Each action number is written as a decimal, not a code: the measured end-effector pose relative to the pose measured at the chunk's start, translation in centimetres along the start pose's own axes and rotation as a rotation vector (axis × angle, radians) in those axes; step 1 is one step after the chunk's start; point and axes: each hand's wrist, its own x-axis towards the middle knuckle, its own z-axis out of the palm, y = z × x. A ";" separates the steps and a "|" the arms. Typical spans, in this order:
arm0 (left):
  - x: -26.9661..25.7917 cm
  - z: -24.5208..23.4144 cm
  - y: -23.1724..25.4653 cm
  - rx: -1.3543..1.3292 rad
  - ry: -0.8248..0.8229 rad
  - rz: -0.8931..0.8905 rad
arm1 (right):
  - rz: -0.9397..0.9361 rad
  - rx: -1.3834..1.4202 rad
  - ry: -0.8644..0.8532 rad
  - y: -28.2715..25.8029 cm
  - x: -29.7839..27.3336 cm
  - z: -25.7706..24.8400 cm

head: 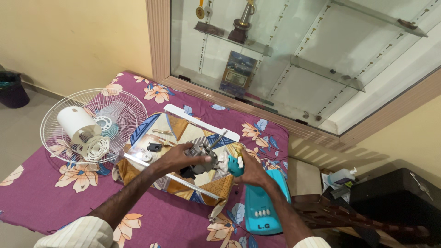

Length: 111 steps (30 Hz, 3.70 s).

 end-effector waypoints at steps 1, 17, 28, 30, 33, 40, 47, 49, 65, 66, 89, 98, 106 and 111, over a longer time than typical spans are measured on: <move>-0.1 -0.1 0.2 0.041 -0.027 -0.002 | -0.016 0.001 -0.006 0.0 0.0 0.1; -1.5 0.1 1.8 0.122 -0.132 0.485 | -0.007 0.131 -0.013 4.2 1.8 1.9; 0.9 0.6 0.7 0.299 -0.121 0.551 | 0.044 0.256 -0.035 6.5 4.0 4.7; 1.6 0.5 0.1 0.340 -0.124 0.539 | 0.041 0.257 -0.012 6.2 4.0 4.6; 2.9 -0.1 -0.9 0.295 -0.136 0.537 | -0.016 0.269 0.041 5.9 3.9 4.5; 4.8 -1.3 -2.6 0.255 -0.163 0.327 | 0.003 0.281 0.034 6.6 4.7 4.7; 6.1 -1.7 -4.4 0.196 -0.155 0.125 | -0.023 0.245 0.067 7.8 5.5 5.4; 6.4 -1.8 -4.7 0.200 -0.144 0.087 | -0.062 0.212 0.078 7.6 5.3 5.7; 5.9 -1.5 -4.4 0.161 -0.127 -0.170 | -0.138 0.032 0.245 8.1 3.7 8.5; 5.8 -1.6 -4.5 0.137 -0.136 -0.210 | -0.164 0.007 0.260 8.2 3.6 8.7; 3.5 -3.1 -2.3 0.212 -0.095 -0.018 | -0.363 -0.021 0.498 4.9 -0.1 6.2; 3.4 -3.2 -3.5 0.221 -0.077 0.015 | -0.363 -0.082 0.528 5.8 -1.2 6.5; 2.0 -5.4 -2.4 -0.035 -0.108 -0.030 | -0.091 0.067 0.320 6.7 -2.0 5.4; 2.5 -4.0 -2.4 -0.027 -0.223 0.266 | 0.003 0.183 0.274 7.0 -0.1 4.7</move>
